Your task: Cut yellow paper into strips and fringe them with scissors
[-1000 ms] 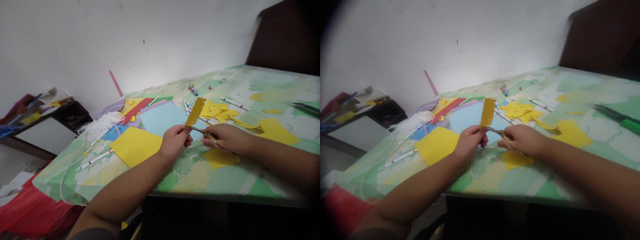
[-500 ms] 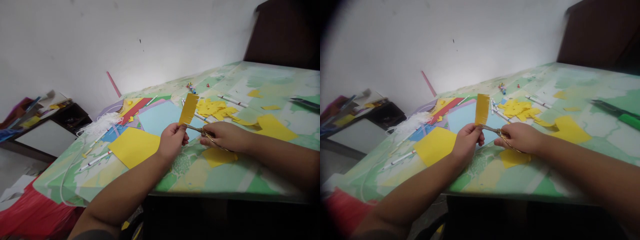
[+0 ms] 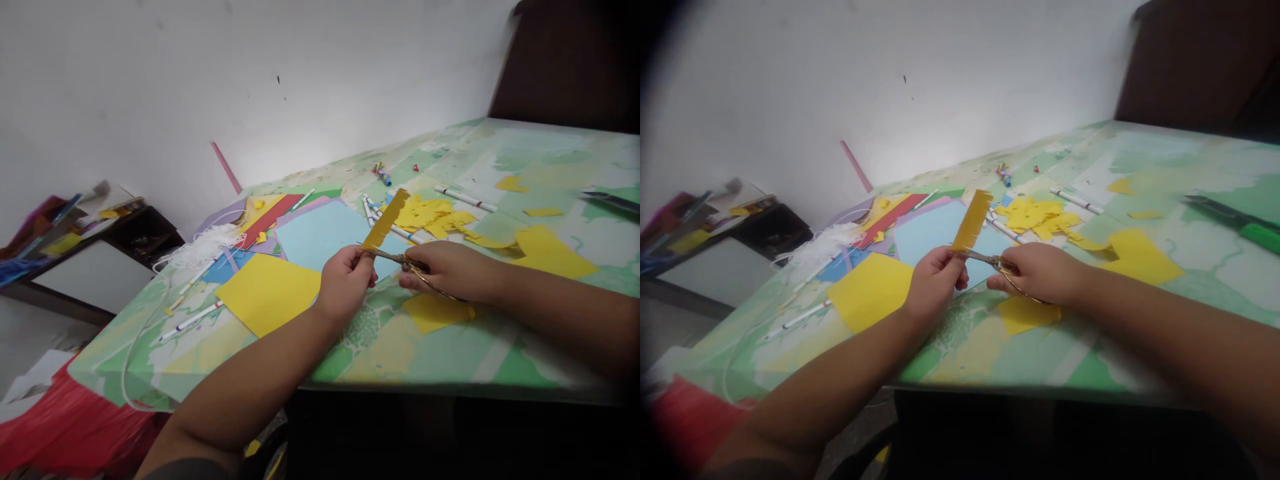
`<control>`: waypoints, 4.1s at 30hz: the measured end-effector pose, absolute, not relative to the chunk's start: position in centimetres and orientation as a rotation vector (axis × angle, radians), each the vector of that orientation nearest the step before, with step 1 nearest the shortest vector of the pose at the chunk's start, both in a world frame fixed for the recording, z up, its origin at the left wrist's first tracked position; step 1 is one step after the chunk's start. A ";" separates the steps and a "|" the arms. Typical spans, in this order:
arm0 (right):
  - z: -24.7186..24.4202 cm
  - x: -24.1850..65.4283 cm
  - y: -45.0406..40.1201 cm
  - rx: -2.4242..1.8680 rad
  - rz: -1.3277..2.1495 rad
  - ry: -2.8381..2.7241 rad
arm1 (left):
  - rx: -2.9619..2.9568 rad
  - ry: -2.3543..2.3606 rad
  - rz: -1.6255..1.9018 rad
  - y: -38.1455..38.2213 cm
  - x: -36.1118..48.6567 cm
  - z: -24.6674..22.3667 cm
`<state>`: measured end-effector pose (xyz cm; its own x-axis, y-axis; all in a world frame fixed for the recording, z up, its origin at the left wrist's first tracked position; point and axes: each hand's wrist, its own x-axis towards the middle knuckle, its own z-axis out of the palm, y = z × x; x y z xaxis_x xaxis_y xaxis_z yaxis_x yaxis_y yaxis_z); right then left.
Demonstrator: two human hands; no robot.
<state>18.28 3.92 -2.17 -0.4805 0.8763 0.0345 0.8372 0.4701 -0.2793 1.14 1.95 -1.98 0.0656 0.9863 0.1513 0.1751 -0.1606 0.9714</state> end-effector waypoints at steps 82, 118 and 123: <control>0.3 21.5 5.2 -1.323 0.413 -2.250 | 1.588 0.776 1.281 3.1 -1.1 -1.1; 1.1 19.0 -6.6 -1.138 0.478 -1.279 | 1.294 0.755 1.180 -5.7 7.0 0.3; 1.4 19.1 -7.1 -1.074 0.456 -1.236 | 1.033 0.545 1.266 -5.4 6.7 0.8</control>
